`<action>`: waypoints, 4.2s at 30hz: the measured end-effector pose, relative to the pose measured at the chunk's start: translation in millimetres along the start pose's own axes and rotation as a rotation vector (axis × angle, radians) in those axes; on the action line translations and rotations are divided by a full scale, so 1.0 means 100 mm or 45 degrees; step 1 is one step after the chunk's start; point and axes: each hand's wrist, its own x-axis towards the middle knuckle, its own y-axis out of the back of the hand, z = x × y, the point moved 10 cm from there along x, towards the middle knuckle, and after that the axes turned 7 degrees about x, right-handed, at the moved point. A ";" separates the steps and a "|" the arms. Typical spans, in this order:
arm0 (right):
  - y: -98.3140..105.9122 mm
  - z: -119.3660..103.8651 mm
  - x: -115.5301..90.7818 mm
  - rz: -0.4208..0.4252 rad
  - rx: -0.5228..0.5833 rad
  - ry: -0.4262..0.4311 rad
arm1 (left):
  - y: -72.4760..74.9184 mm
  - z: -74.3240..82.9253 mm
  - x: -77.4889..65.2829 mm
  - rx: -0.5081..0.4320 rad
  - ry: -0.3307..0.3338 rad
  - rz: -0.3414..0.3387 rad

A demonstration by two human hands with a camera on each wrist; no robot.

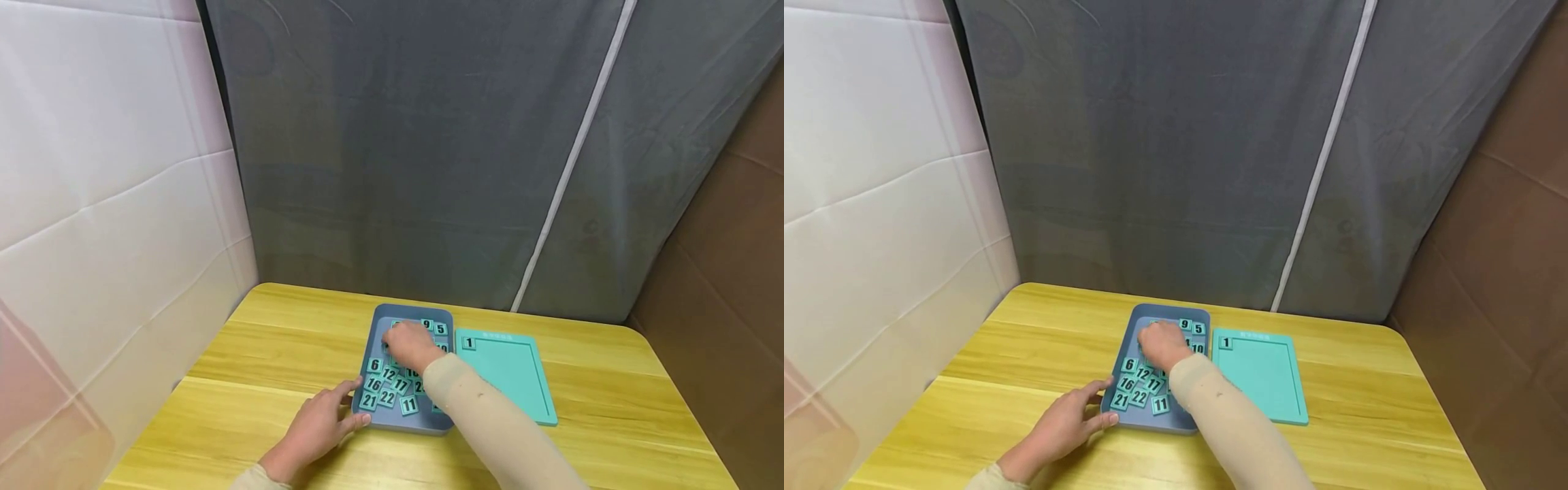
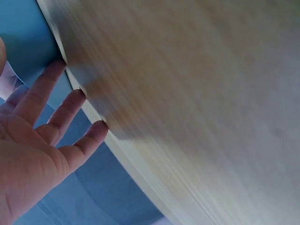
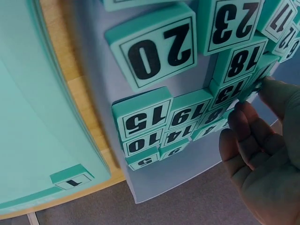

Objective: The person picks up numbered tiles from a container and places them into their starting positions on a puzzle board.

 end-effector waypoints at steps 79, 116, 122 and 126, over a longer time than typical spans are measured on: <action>0.09 2.01 -1.11 0.120 0.214 -0.357 | 0.03 -0.07 0.02 0.006 0.011 0.011; 0.03 2.09 -1.12 0.139 0.334 -0.490 | 0.03 -0.07 0.02 0.017 0.028 0.004; 0.04 2.08 -1.12 0.153 0.344 -0.479 | 0.03 -0.07 0.01 0.021 0.022 0.014; 0.04 2.07 -1.13 0.155 0.353 -0.473 | 0.03 -0.07 0.01 0.024 0.027 0.011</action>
